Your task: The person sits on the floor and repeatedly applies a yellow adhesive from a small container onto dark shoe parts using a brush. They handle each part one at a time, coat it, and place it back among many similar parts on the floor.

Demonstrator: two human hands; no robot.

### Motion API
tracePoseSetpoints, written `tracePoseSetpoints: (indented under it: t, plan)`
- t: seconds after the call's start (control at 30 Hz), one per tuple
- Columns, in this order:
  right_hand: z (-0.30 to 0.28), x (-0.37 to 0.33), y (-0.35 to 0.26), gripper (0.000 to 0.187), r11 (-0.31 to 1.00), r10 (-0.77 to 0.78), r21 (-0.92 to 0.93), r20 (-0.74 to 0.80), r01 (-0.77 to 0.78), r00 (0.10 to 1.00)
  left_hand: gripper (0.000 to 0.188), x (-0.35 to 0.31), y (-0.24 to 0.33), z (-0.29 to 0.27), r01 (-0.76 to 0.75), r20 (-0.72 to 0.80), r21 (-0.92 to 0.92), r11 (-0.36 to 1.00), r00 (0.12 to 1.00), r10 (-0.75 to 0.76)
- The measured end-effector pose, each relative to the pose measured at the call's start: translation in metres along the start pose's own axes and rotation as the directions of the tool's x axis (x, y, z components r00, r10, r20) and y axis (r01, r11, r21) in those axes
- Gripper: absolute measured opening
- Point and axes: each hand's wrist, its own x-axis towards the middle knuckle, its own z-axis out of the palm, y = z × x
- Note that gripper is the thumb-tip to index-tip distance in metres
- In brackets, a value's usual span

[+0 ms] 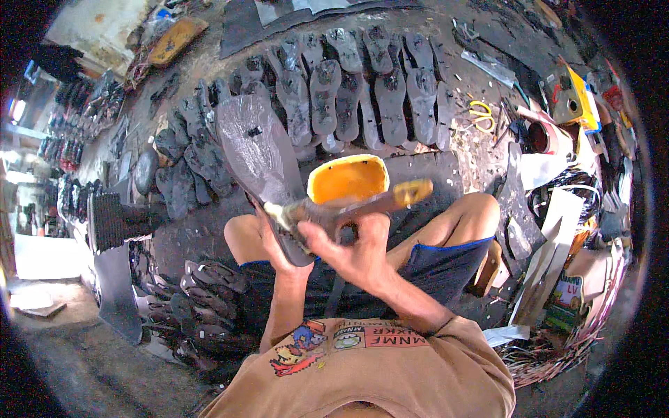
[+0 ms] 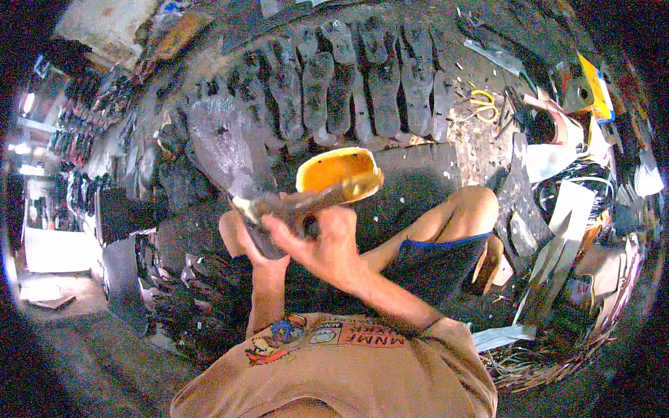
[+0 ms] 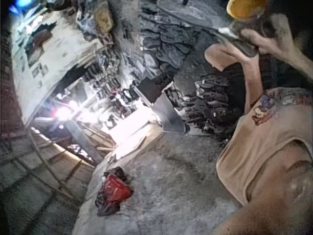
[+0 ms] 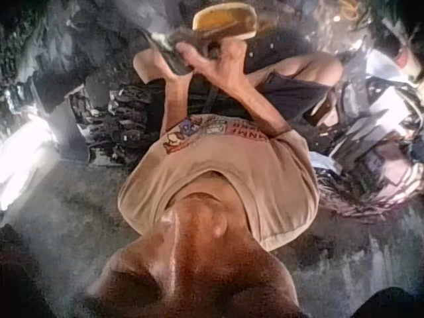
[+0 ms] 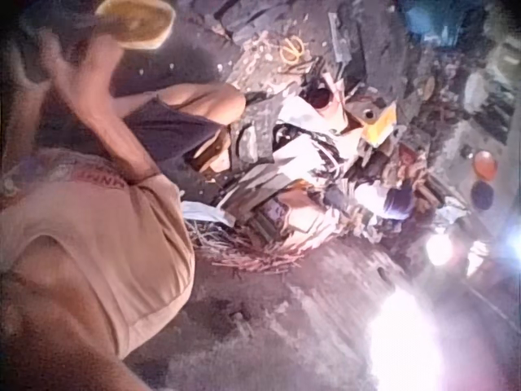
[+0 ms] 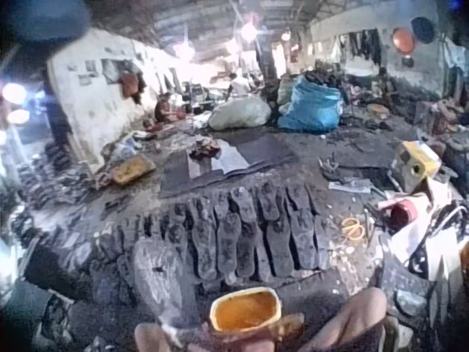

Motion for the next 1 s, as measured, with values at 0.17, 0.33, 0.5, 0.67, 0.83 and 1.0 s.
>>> tracePoseSetpoints:
  t: [0.17,0.33,0.5,0.67,0.83,1.0]
  plan:
    - [-0.022,0.042,0.044,0.015,0.945,0.321,0.16,-0.295,-0.285,0.9,0.053,0.013,-0.003,0.02,-0.114,0.021,0.011,0.993,0.993,0.114]
    - [-0.054,-0.012,0.031,0.036,0.948,0.319,0.008,0.042,-0.319,0.947,0.051,0.057,0.021,0.073,-0.145,-0.179,0.163,0.976,0.968,0.174]
    - [-0.192,0.043,0.147,0.039,0.916,0.293,0.082,-0.805,-0.392,0.516,0.053,0.184,0.021,0.078,0.159,0.144,0.046,0.986,0.976,-0.164]
    - [-0.203,0.04,0.19,0.039,0.88,0.412,0.172,-0.739,-0.442,0.533,0.053,0.232,-0.131,0.081,0.439,0.167,-0.293,0.849,0.898,-0.406]
    - [-0.192,0.031,0.205,0.06,0.667,0.422,-0.182,-0.706,-0.722,0.568,0.048,0.187,-0.149,0.014,0.298,-0.148,0.057,0.953,0.946,-0.287]
    - [-0.203,-0.021,0.208,0.055,0.271,0.283,-0.877,-0.321,-0.396,0.904,0.038,0.065,0.07,-0.05,0.091,-0.249,0.703,0.705,0.961,0.123]
